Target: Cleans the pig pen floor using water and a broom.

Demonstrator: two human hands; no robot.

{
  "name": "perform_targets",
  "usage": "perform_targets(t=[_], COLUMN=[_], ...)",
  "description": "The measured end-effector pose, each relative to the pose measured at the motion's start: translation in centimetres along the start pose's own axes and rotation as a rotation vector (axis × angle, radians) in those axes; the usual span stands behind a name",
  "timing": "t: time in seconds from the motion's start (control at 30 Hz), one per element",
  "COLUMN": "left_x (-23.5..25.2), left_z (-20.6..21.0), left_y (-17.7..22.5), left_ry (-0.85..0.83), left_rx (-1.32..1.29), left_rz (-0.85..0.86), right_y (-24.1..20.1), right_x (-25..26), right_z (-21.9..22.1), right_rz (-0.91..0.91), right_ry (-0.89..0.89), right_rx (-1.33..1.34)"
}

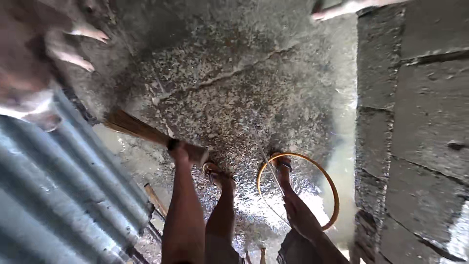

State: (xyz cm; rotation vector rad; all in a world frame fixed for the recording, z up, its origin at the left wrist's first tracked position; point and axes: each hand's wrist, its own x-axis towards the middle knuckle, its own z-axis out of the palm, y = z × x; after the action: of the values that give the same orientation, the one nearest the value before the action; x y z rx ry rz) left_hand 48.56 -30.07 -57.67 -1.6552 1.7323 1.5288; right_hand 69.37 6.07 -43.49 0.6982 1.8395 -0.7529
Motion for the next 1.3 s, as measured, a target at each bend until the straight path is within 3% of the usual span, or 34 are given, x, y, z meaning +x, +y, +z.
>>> perform_targets(t=[0.07, 0.13, 0.2, 0.27, 0.33, 0.4, 0.53, 0.6, 0.7, 0.77, 0.8, 0.83, 0.9, 0.97, 1.03, 1.1, 1.17, 1.23, 1.3], left_x=[0.4, -3.3, -8.7, -13.2, -16.6, -17.1, -11.2, -7.1, 1.7, 7.7, 9.7, 9.9, 8.0, 4.9, 1.9, 0.4, 0.4, 3.5, 9.9], left_z=[6.7, 12.9, 15.6, 15.2, 11.0, 4.7, -8.5, -11.2, -6.9, 1.3, 5.5, 9.1, 13.7, 13.9, 11.5, 6.6, 1.9, -0.1, 0.8], left_y=[-1.4, -1.0, 1.9, 6.5, 9.2, 12.0, 13.8, 13.5, 16.0, 19.3, 19.4, 18.8, 19.4, 22.0, 24.1, 24.7, 26.6, 29.4, 32.4], left_ry=[-0.208, -0.495, -0.736, -0.846, -0.808, -0.646, -0.259, -0.106, 0.070, -0.049, -0.166, -0.269, -0.472, -0.761, -0.929, -0.826, -0.577, -0.279, -0.090], left_rx=[0.167, 0.658, 1.071, 1.276, 1.327, 1.271, 0.963, 0.693, 0.221, -0.031, -0.033, 0.098, 0.638, 1.109, 1.290, 1.191, 0.885, 0.611, 0.432], left_rz=[-0.050, 0.011, 0.130, 0.265, 0.315, 0.296, 0.175, 0.076, -0.078, -0.139, -0.146, -0.132, -0.021, 0.101, 0.224, 0.238, 0.155, 0.104, 0.053], right_y=[1.1, 1.8, 1.1, -0.7, -2.4, -4.5, -7.7, -8.9, -10.4, -12.0, -12.6, -13.1, -15.2, -17.3, -19.5, -21.1, -21.7, -21.2, -20.1], right_x=[1.1, 1.7, 1.0, 1.2, -0.3, -0.9, -1.2, -1.2, -1.1, -0.1, -0.6, -1.6, -1.5, -1.9, -2.6, -3.3, -3.7, -3.8, -4.1], right_z=[-0.3, -0.6, -1.9, -3.5, -5.3, -7.8, -13.0, -14.0, -12.5, -10.0, -8.4, -7.3, -5.4, -4.5, -5.4, -6.8, -7.8, -8.0, -7.2], right_rz=[0.036, 0.047, 0.095, 0.137, 0.135, 0.086, 0.018, 0.068, 0.099, 0.166, 0.212, 0.248, 0.268, 0.227, 0.219, 0.230, 0.242, 0.266, 0.261], right_ry=[0.000, 0.023, 0.003, -0.006, -0.034, -0.051, -0.056, -0.045, -0.061, -0.083, -0.092, -0.101, -0.093, -0.051, -0.048, -0.093, -0.133, -0.145, -0.095], right_rx=[-0.012, 0.000, -0.009, -0.063, -0.191, -0.367, -0.322, -0.304, -0.279, -0.246, -0.246, -0.247, -0.221, -0.205, -0.221, -0.234, -0.241, -0.231, -0.168])
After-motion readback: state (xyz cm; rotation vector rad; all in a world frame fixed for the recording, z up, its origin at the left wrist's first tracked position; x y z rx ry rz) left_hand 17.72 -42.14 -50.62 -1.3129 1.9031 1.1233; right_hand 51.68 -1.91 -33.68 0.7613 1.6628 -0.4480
